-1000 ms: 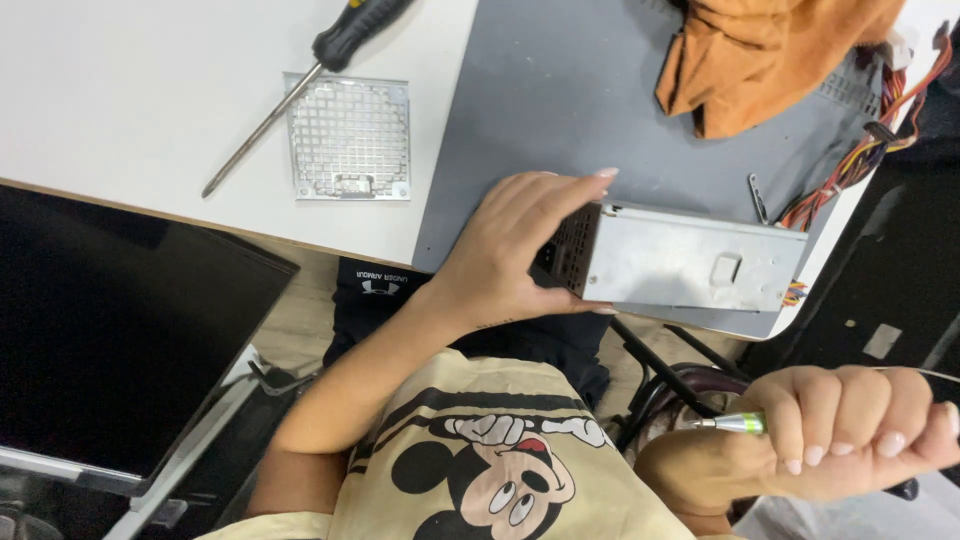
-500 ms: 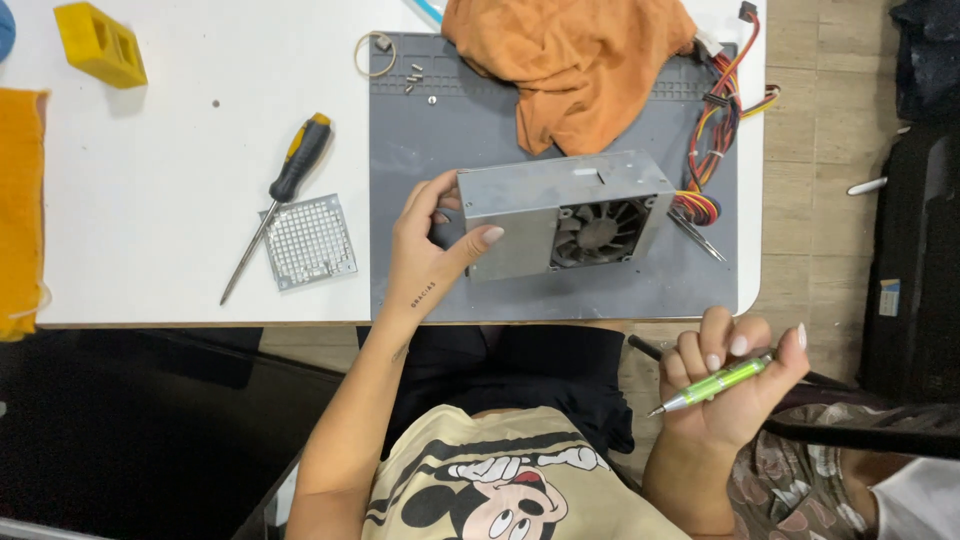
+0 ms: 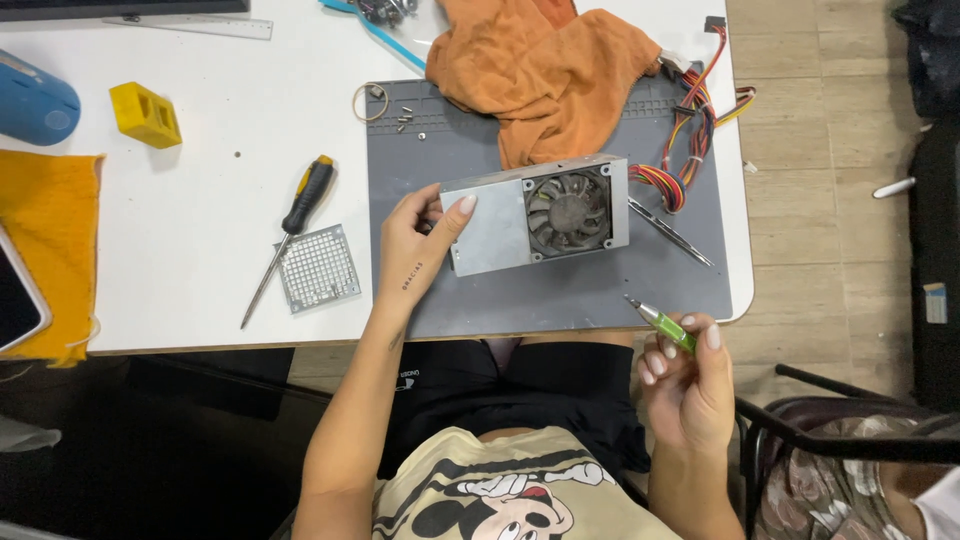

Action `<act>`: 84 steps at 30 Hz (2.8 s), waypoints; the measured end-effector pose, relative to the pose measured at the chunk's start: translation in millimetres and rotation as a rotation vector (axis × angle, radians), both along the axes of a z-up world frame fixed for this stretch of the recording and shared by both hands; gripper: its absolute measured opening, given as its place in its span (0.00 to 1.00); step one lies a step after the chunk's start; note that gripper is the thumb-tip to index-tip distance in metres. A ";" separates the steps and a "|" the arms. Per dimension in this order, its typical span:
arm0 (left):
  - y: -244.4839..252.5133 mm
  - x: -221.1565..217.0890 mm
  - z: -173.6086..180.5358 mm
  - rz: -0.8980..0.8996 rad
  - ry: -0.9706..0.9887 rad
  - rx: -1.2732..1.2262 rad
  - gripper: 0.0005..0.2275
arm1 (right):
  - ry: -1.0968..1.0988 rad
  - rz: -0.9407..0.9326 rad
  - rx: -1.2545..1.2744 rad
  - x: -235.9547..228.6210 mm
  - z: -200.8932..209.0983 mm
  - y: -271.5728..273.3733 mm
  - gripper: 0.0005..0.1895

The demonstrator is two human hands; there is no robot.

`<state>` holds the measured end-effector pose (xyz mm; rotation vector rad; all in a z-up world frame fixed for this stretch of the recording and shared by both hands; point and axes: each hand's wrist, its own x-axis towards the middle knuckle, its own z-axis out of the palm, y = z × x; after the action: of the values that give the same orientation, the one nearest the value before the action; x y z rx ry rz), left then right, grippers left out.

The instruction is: The person uses a screwdriver to remove screws from a computer power supply unit. They then open a blue case containing various screwdriver bits, select a bit, and attach it to the screwdriver handle.

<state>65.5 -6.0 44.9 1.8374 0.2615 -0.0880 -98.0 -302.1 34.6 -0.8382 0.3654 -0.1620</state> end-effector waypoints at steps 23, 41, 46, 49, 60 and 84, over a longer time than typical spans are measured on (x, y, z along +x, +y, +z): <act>11.0 -12.7 -22.4 -0.158 -0.192 -0.155 0.32 | -0.195 0.226 -0.301 16.4 23.5 47.5 0.23; 9.4 -16.3 -21.3 -0.167 -0.183 -0.230 0.35 | -0.192 0.116 -0.724 26.0 32.2 91.8 0.12; 9.3 -23.5 -15.8 -0.167 -0.265 -0.201 0.33 | -0.272 0.201 -0.450 35.1 34.7 85.0 0.14; 8.0 -24.9 -22.4 -0.136 -0.349 -0.175 0.29 | -0.299 0.254 -0.333 38.7 34.8 87.7 0.15; 13.8 -41.8 -15.1 -0.103 -0.269 -0.140 0.22 | -0.371 0.253 -0.207 35.8 29.5 75.4 0.16; -23.2 -74.0 68.7 -0.304 -0.496 -0.358 0.07 | -0.295 0.506 -0.189 19.8 20.3 81.6 0.16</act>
<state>-8.5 -29.2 113.6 1.4722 -0.3623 0.1056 -78.2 -220.6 54.9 -1.0516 -0.1460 0.1535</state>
